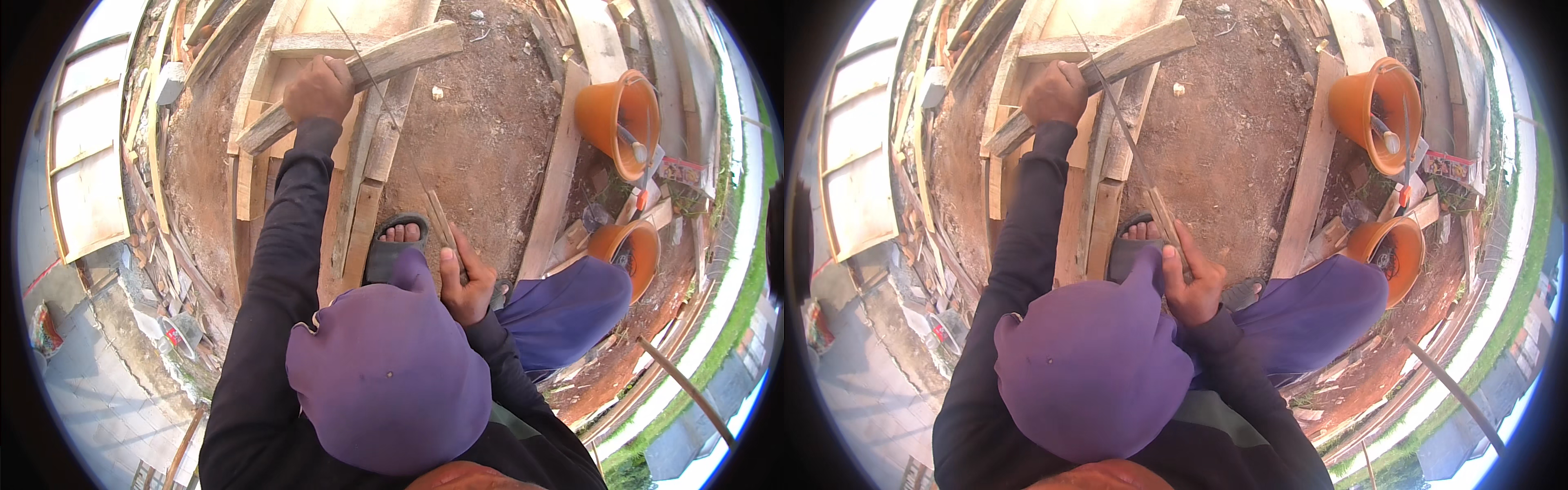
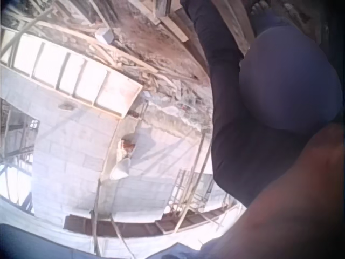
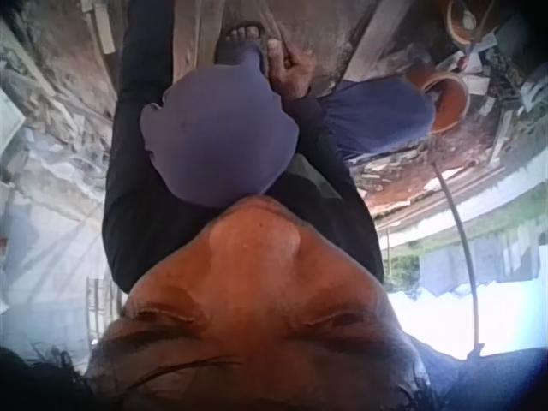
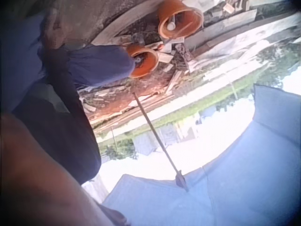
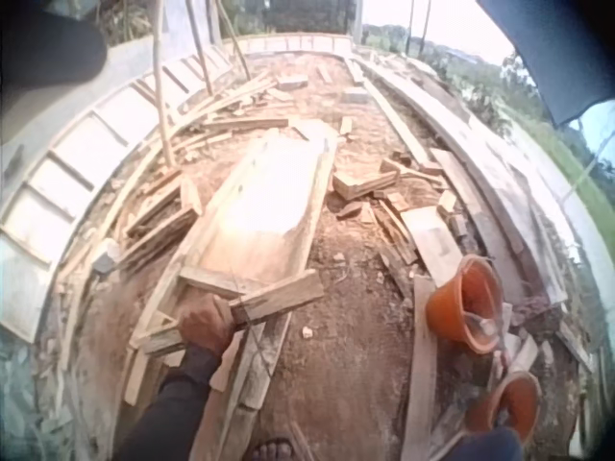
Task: The person uses a hand saw to cut a wooden plank, then uses a hammer to drive nails into the wood to assemble a frame. The person handles wooden planks, nails, a saw, and a hammer during the process.
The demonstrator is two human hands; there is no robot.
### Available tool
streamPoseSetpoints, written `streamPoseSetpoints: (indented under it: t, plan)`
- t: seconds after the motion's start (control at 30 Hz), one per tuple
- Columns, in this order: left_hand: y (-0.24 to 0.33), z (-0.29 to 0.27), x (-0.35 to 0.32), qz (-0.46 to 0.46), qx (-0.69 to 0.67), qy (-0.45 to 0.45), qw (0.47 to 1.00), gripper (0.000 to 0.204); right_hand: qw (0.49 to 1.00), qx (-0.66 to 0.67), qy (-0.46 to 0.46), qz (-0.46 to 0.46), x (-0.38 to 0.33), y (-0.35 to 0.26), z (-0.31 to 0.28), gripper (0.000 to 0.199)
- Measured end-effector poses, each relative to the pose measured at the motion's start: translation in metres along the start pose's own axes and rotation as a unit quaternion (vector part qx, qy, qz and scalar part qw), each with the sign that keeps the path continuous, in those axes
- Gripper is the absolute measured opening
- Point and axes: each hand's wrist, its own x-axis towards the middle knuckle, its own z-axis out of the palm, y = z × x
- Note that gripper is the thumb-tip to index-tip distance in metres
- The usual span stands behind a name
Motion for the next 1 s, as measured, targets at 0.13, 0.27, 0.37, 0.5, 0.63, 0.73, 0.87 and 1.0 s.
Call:
streamPoseSetpoints:
  t: [0.13, 0.27, 0.37, 0.5, 0.63, 0.73, 0.87, 1.0]
  plan:
    - [0.002, -0.002, 0.003, -0.004, -0.009, -0.003, 1.000, 0.039, 0.999, 0.036, -0.007, -0.015, 0.050, -0.029, 0.030, 0.041]
    - [0.000, -0.005, -0.004, -0.005, -0.003, 0.018, 1.000, 0.040, 0.990, -0.038, 0.030, -0.133, -0.027, 0.017, -0.013, 0.042]
    - [-0.001, -0.003, -0.008, 0.008, -0.001, 0.023, 1.000, 0.040, 0.997, -0.010, 0.027, -0.069, -0.032, 0.000, -0.014, 0.041]
    - [0.002, -0.001, -0.001, 0.009, -0.011, 0.026, 1.000, 0.039, 0.999, -0.012, 0.020, -0.025, 0.044, -0.021, 0.026, 0.039]
    - [0.001, -0.004, -0.002, -0.003, 0.003, 0.015, 1.000, 0.039, 0.998, -0.015, 0.015, -0.056, -0.025, 0.007, -0.014, 0.040]
    - [0.004, -0.004, 0.000, -0.003, 0.009, 0.033, 0.999, 0.040, 0.998, -0.013, 0.009, -0.053, -0.037, 0.007, -0.025, 0.041]
    - [0.001, -0.002, 0.003, -0.001, 0.002, 0.003, 1.000, 0.042, 0.999, -0.027, 0.006, -0.029, 0.052, -0.016, 0.028, 0.040]
    - [-0.003, -0.001, -0.001, -0.016, 0.000, -0.008, 1.000, 0.042, 0.998, 0.003, 0.030, -0.059, 0.013, -0.005, 0.010, 0.039]
